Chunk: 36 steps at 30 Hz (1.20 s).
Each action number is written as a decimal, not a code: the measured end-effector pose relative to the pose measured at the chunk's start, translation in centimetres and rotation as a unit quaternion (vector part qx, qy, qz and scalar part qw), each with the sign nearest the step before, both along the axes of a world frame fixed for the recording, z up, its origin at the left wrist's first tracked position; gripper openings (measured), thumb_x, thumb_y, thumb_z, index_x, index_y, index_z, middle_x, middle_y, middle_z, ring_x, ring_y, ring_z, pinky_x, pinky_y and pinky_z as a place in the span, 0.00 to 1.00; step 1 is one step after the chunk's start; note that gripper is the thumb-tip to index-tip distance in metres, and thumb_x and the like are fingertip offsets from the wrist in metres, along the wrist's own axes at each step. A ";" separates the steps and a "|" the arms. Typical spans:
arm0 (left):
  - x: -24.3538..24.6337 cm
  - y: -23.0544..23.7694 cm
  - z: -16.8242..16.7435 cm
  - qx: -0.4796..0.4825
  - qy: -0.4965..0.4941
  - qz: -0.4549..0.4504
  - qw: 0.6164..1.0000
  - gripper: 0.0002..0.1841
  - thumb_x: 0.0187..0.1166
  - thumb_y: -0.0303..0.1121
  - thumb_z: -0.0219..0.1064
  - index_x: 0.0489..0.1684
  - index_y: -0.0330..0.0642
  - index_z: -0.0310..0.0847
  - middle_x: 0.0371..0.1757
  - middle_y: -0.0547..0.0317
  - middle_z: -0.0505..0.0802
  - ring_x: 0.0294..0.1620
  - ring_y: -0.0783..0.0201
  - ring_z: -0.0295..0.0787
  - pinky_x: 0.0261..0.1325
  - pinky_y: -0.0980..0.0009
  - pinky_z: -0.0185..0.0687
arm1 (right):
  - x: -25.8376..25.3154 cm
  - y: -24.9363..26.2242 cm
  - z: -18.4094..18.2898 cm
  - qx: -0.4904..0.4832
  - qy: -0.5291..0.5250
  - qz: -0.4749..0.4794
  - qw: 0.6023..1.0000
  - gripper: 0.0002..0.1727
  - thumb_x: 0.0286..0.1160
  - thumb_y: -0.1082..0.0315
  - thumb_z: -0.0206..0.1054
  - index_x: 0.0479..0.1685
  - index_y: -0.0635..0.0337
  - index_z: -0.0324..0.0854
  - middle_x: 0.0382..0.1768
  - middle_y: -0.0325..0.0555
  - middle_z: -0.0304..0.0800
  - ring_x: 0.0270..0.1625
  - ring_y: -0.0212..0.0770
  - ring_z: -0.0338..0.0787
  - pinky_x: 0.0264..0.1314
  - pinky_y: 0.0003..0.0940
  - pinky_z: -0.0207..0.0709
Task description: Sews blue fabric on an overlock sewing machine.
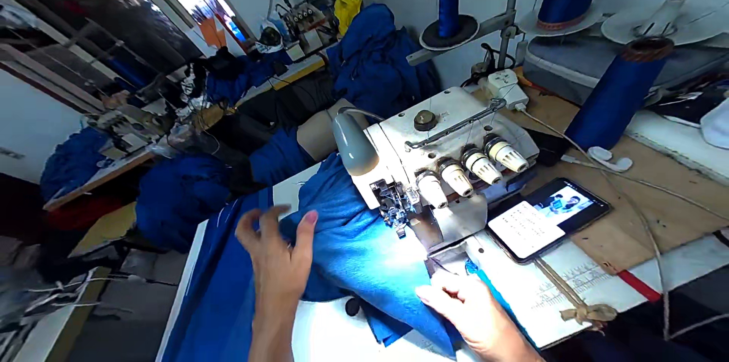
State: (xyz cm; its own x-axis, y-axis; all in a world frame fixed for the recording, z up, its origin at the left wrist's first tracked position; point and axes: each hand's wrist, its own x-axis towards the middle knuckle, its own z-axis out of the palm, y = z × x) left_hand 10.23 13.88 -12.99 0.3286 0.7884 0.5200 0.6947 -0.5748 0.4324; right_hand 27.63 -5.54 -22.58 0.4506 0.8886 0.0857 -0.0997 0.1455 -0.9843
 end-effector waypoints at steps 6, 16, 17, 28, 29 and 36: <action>3.3 7.4 3.3 -0.295 0.144 -0.098 0.940 0.33 0.74 0.41 0.78 0.77 0.37 0.72 0.53 0.31 0.88 0.52 0.36 0.85 0.56 0.35 0.78 | 0.4 -1.4 0.4 -0.043 -0.013 0.009 0.999 0.11 0.78 0.60 0.70 0.30 0.54 0.89 0.29 0.29 0.85 0.34 0.19 0.81 0.38 0.16 0.74; 0.4 -10.2 -4.5 0.080 -0.095 -0.205 0.971 0.26 0.73 0.58 0.73 0.60 0.51 0.78 0.61 0.62 0.85 0.66 0.66 0.80 0.70 0.63 0.75 | 0.8 -4.4 1.0 -0.042 0.233 0.077 0.969 0.09 0.80 0.71 0.65 0.39 0.60 0.92 0.39 0.41 0.94 0.43 0.30 0.92 0.50 0.27 0.86; 1.1 -14.0 -7.0 0.074 -0.103 -0.230 0.965 0.32 0.65 0.64 0.77 0.62 0.60 0.76 0.63 0.70 0.82 0.69 0.71 0.76 0.73 0.68 0.70 | 0.8 -4.7 1.0 -0.042 0.243 0.081 0.966 0.09 0.80 0.71 0.64 0.41 0.60 0.92 0.40 0.42 0.94 0.43 0.30 0.92 0.49 0.26 0.86; 1.2 -17.4 -8.9 -0.101 -0.256 -0.257 0.927 0.06 0.85 0.34 0.67 0.43 0.48 0.91 0.46 0.68 0.96 0.52 0.74 0.93 0.58 0.77 0.89 | 1.0 -5.3 0.6 -0.033 0.220 -0.010 0.975 0.18 0.70 0.80 0.72 0.59 0.62 0.85 0.44 0.50 0.93 0.45 0.39 0.94 0.52 0.35 0.89; 1.3 -17.3 -8.1 -0.100 -0.277 -0.234 0.927 0.06 0.85 0.34 0.67 0.42 0.49 0.92 0.44 0.72 0.96 0.49 0.77 0.93 0.55 0.79 0.89 | 1.0 -5.4 0.6 -0.041 0.218 -0.020 0.975 0.19 0.67 0.81 0.73 0.58 0.63 0.84 0.42 0.50 0.94 0.43 0.38 0.94 0.51 0.34 0.89; 2.5 -19.6 -6.8 -0.102 -0.238 -0.274 0.926 0.13 0.72 0.37 0.80 0.50 0.44 0.89 0.41 0.66 0.94 0.39 0.75 0.91 0.46 0.78 0.91 | -1.0 -8.0 0.3 -0.037 0.060 -0.050 0.996 0.15 0.69 0.74 0.74 0.52 0.60 0.78 0.30 0.38 0.92 0.35 0.31 0.93 0.42 0.25 0.88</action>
